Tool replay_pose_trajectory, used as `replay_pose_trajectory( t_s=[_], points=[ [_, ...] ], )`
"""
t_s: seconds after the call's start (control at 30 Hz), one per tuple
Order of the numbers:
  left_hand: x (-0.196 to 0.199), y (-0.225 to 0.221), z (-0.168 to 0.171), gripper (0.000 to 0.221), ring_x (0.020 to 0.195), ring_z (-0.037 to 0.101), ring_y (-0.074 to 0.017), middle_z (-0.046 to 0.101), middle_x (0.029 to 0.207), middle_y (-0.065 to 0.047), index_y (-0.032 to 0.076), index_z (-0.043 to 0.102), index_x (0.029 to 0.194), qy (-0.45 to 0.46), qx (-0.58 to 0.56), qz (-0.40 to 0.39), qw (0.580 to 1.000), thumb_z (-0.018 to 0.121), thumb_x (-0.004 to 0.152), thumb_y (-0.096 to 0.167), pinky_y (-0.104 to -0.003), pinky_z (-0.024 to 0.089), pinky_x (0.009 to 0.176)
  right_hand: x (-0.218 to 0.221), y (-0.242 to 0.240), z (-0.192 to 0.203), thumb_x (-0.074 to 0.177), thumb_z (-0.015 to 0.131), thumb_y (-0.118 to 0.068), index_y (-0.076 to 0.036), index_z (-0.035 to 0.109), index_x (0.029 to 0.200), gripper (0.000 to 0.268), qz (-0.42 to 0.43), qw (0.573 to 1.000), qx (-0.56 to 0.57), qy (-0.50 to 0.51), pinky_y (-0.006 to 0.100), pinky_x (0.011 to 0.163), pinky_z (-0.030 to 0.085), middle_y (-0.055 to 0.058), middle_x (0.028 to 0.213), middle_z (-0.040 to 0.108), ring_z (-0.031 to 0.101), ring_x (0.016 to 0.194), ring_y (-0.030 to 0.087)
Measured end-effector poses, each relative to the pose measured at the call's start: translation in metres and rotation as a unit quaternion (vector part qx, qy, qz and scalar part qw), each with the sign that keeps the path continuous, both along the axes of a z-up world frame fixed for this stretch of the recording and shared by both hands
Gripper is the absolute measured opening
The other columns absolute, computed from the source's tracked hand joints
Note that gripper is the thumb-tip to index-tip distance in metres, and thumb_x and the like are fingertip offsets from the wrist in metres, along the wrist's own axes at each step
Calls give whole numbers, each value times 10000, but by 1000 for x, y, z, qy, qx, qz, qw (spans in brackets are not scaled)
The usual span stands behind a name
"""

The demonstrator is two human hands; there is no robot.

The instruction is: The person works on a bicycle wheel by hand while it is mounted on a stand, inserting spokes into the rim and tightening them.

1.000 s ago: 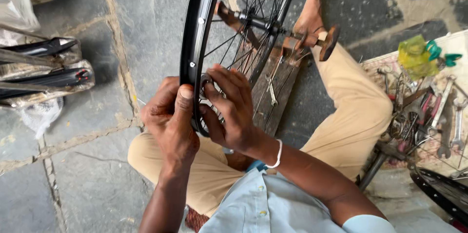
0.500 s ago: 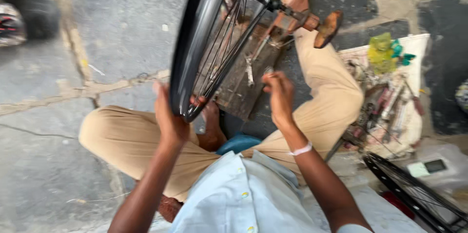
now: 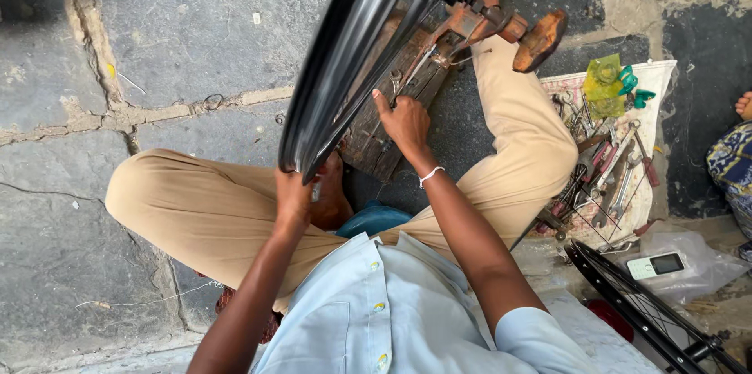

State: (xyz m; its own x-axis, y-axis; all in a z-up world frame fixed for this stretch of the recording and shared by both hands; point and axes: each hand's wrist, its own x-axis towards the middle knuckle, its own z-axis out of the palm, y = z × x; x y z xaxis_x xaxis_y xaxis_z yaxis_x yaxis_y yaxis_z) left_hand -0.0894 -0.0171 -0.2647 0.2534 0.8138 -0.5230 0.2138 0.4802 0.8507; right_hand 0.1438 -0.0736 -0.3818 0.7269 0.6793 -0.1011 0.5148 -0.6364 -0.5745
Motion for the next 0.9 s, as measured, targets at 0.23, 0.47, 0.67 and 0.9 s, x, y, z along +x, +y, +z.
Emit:
replay_pose_trajectory(
  t_s=[0.23, 0.47, 0.67, 0.9],
  points=[
    [19, -9, 46, 297, 875, 684, -176, 754, 933, -88, 3, 728, 1107, 93, 170, -158, 968, 713, 925, 237, -368, 546, 764, 2, -3, -33, 940, 633, -683, -153, 437, 544, 689, -21, 997, -39, 60, 382, 428, 270, -18, 501, 370, 357, 428, 158],
    [31, -15, 68, 245, 814, 707, -206, 754, 910, -148, -10, 744, 1025, 110, 282, -160, 940, 769, 899, 199, -375, 554, 743, 3, 0, -18, 885, 665, -689, -169, 401, 506, 696, -30, 997, -39, 63, 363, 395, 263, -38, 460, 352, 350, 396, 132],
    [30, -16, 72, 243, 873, 750, -227, 766, 965, -147, 3, 736, 1096, 71, 305, -139, 939, 739, 957, 202, -378, 578, 749, 2, 0, -17, 889, 665, -690, -176, 390, 517, 691, -29, 996, -44, 76, 349, 417, 256, -29, 477, 352, 333, 409, 142],
    [26, -17, 69, 261, 872, 755, -254, 763, 987, -146, 4, 746, 1117, 56, 347, -145, 925, 727, 1001, 237, -372, 585, 723, 3, 1, -22, 899, 673, -690, -164, 398, 521, 704, -28, 996, -55, 61, 362, 407, 246, -25, 485, 339, 323, 415, 142]
  ],
)
